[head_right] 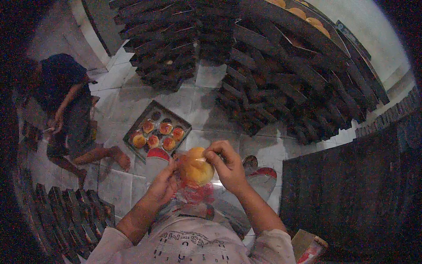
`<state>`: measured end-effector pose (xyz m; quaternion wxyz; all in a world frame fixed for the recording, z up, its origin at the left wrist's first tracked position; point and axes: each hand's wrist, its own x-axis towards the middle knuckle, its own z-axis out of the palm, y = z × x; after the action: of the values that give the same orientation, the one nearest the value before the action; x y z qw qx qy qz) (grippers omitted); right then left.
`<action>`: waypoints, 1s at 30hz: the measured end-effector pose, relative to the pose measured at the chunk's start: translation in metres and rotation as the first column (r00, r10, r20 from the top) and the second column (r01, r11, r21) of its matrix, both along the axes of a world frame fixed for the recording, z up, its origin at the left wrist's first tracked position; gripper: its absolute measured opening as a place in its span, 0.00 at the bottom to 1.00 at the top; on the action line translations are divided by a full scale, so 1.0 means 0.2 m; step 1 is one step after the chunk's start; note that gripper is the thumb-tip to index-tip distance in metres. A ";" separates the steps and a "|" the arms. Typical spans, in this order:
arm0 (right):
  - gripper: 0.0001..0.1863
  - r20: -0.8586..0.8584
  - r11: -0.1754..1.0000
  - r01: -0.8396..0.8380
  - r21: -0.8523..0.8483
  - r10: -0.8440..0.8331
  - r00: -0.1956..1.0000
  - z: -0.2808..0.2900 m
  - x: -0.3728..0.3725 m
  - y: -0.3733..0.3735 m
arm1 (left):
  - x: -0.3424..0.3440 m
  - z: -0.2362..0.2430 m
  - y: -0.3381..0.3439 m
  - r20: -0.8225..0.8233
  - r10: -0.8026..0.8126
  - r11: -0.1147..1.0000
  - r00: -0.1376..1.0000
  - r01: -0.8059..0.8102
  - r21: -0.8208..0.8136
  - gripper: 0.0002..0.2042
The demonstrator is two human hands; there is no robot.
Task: The person places individual bread rolls into plastic bags and arranges them on a metal tray.
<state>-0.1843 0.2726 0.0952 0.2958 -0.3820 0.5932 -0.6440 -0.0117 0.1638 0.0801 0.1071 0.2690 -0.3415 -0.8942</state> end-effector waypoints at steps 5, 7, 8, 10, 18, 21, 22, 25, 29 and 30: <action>0.04 -0.081 0.999 -0.007 -0.053 0.003 0.997 0.00 0.00 -0.02 | -0.01 -0.03 -0.05 0.070 0.058 0.955 0.996 -0.034 -0.296 0.21; 0.04 -0.020 0.999 -0.034 0.015 0.034 0.999 0.00 0.00 -0.01 | -0.02 -0.02 -0.08 0.076 0.067 0.884 0.995 -0.024 -0.466 0.19; 0.04 -0.010 0.996 -0.059 0.061 0.060 0.998 0.00 -0.01 -0.01 | -0.02 -0.02 -0.09 0.077 0.072 0.838 0.994 -0.018 -0.545 0.18; 0.04 -0.182 0.993 -0.084 0.088 0.099 0.978 0.01 -0.02 -0.02 | -0.01 0.00 -0.11 0.076 0.039 0.826 0.996 0.011 -0.564 0.16; 0.05 -0.335 0.998 0.034 -0.057 -0.052 0.941 0.05 -0.02 -0.09 | -0.03 0.04 -0.15 -0.019 0.027 0.424 0.999 -0.029 -0.905 0.11; 0.04 -0.307 0.992 -0.093 0.084 0.114 0.945 0.05 -0.02 -0.10 | -0.01 0.04 -0.15 0.036 0.029 0.417 0.999 0.021 -0.909 0.10; 0.04 -0.353 0.958 -0.219 0.183 0.272 0.895 0.04 -0.02 -0.11 | 0.00 0.01 -0.15 0.038 0.022 0.437 0.999 0.025 -0.899 0.10; 0.03 -0.136 0.998 0.056 0.016 -0.054 0.989 -0.01 -0.03 -0.11 | 0.05 -0.01 -0.18 0.068 0.054 0.378 0.996 0.042 -0.925 0.10; 0.05 -0.060 0.992 0.017 0.125 -0.009 0.998 -0.19 -0.08 -0.06 | 0.07 -0.08 -0.15 -0.001 0.198 0.867 0.980 -0.175 -0.467 0.10; 0.05 -0.070 0.992 0.028 0.123 -0.020 0.997 -0.22 -0.09 -0.04 | 0.05 -0.08 -0.16 0.008 0.210 0.861 0.978 -0.181 -0.475 0.11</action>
<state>-0.2030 0.2646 0.0516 0.2907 -0.3774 0.6464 -0.5960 -0.0026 0.1319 0.0634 0.2493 0.2947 -0.5225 -0.7603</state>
